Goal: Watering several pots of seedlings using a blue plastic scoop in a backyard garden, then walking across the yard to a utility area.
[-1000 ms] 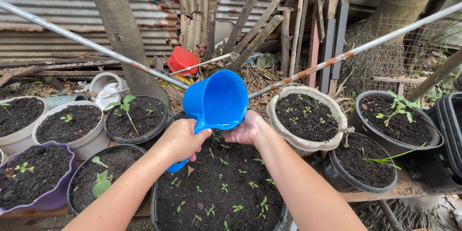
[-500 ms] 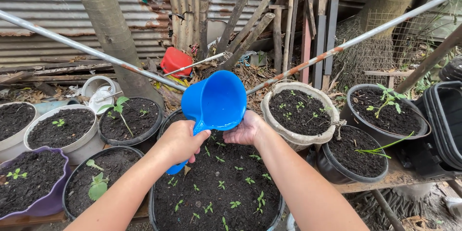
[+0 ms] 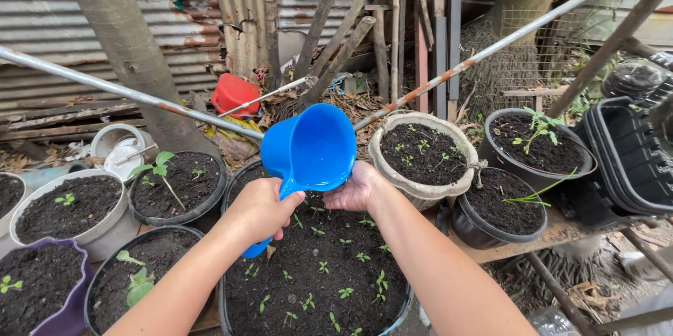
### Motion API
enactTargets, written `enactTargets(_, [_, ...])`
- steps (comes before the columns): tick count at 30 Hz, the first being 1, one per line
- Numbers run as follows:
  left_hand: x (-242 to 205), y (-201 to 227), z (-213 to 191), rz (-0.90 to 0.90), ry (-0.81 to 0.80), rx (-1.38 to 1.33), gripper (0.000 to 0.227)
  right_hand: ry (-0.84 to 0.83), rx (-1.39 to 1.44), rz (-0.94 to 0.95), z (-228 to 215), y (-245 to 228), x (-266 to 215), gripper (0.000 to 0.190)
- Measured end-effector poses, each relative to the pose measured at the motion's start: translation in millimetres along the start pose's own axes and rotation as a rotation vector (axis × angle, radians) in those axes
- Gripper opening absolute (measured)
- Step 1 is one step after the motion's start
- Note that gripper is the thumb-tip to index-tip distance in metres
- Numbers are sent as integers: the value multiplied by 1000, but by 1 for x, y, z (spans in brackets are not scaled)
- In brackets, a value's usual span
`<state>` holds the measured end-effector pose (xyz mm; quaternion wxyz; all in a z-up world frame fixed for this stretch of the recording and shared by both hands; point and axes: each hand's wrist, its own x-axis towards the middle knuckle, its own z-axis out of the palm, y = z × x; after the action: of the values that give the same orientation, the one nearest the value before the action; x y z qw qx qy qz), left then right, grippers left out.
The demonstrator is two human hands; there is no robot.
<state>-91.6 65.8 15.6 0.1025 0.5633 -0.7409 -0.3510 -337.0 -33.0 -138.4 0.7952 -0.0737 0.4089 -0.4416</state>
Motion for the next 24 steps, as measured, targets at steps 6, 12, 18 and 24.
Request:
enactTargets(6, [8, -10, -8, 67, -42, -3, 33, 45, 26, -40, 3, 6, -8, 80])
enactTargets(12, [13, -16, -19, 140, -123, 30, 37, 97, 72, -122, -3, 12, -12, 83])
enactTargets(18, [17, -14, -24, 170, -163, 57, 37, 125, 138, -160, 6, 14, -28, 84])
enactTargets(24, [20, -11, -23, 170, -168, 67, 41, 160, 161, -130, 14, 18, -38, 86])
